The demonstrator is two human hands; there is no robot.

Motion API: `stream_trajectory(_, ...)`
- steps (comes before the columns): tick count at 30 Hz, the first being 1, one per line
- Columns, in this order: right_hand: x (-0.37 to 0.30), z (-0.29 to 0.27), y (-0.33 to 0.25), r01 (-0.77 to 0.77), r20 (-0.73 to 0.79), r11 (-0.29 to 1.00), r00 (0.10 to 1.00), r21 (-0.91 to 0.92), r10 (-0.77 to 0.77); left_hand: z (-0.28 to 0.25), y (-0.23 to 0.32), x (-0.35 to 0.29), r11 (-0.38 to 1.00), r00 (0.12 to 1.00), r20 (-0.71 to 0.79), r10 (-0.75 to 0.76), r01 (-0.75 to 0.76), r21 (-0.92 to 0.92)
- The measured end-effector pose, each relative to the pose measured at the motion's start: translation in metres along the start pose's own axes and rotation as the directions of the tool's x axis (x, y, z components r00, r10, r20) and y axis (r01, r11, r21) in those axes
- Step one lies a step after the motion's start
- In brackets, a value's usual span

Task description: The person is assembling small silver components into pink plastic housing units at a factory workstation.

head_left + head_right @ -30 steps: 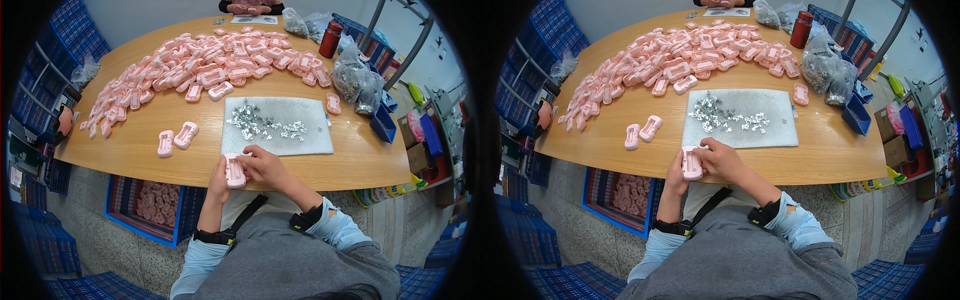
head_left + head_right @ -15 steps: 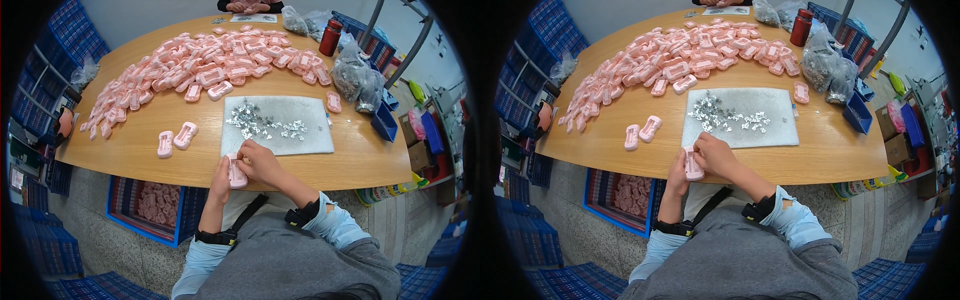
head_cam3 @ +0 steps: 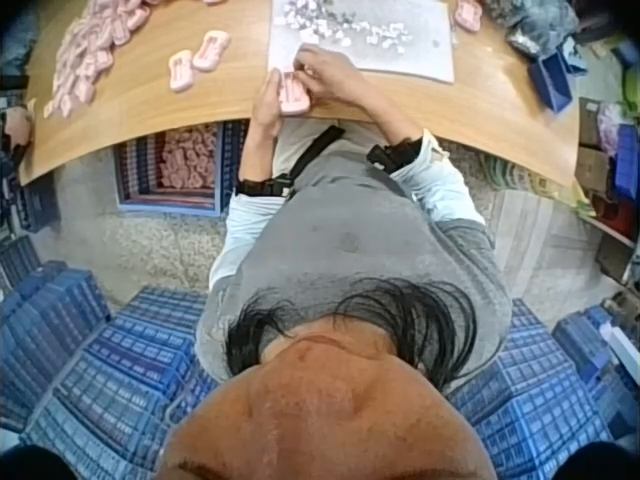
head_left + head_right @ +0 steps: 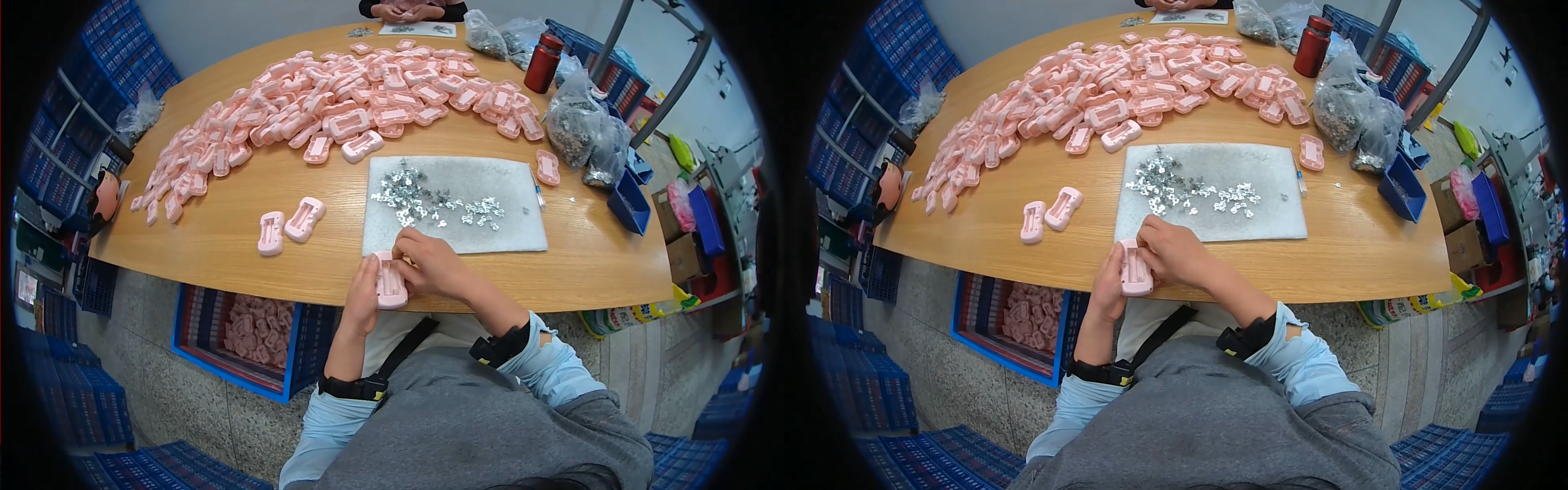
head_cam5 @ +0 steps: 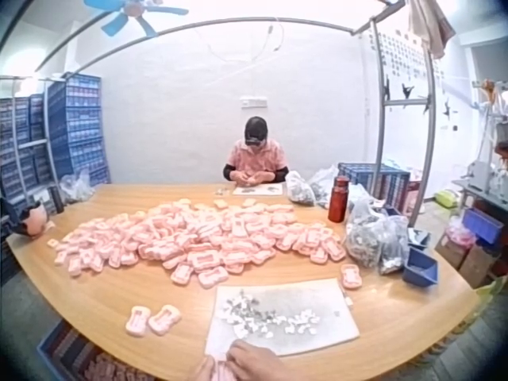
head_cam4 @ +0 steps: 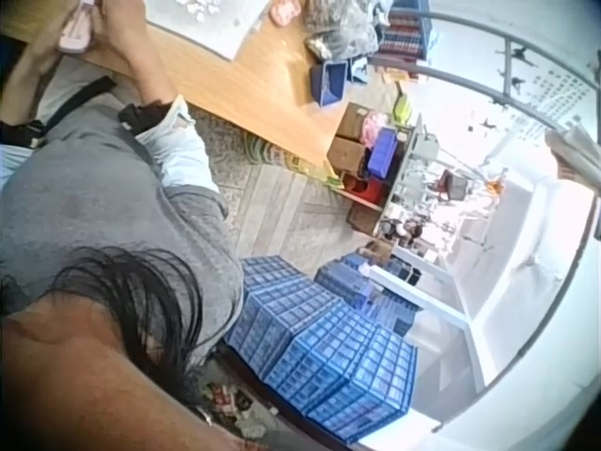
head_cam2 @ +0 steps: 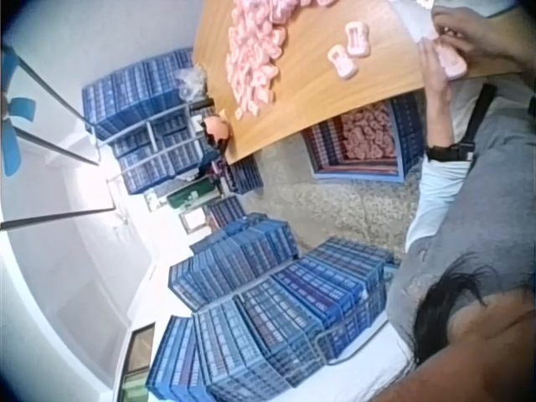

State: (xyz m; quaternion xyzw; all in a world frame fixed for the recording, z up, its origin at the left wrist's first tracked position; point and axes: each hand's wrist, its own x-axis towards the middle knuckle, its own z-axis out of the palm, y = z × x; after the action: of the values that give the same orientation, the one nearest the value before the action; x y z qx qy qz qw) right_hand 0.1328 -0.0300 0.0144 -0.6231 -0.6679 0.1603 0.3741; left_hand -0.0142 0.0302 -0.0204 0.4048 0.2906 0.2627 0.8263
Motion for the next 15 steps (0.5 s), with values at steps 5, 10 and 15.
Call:
stream_trajectory(5, -0.001, -0.001, 0.0, -0.049, 0.044, 0.999, 0.998, 0.017, 0.048, -0.001, -0.005, 0.001, 0.996, 0.998, -0.013, 0.054, -0.053, 0.066)
stream_trajectory(10, -0.004, 0.007, -0.005, -0.045, -0.073, 0.998, 0.996, -0.047, 0.041, 0.001, -0.008, 0.001, 0.978, 0.986, -0.06, 0.152, -0.142, 0.152)
stream_trajectory(15, -0.006, 0.009, -0.001, -0.006, -0.119, 1.0, 0.993, 0.011, 0.007, 0.003, -0.005, 0.0, 0.99, 0.992, -0.055, 0.112, -0.107, 0.097)
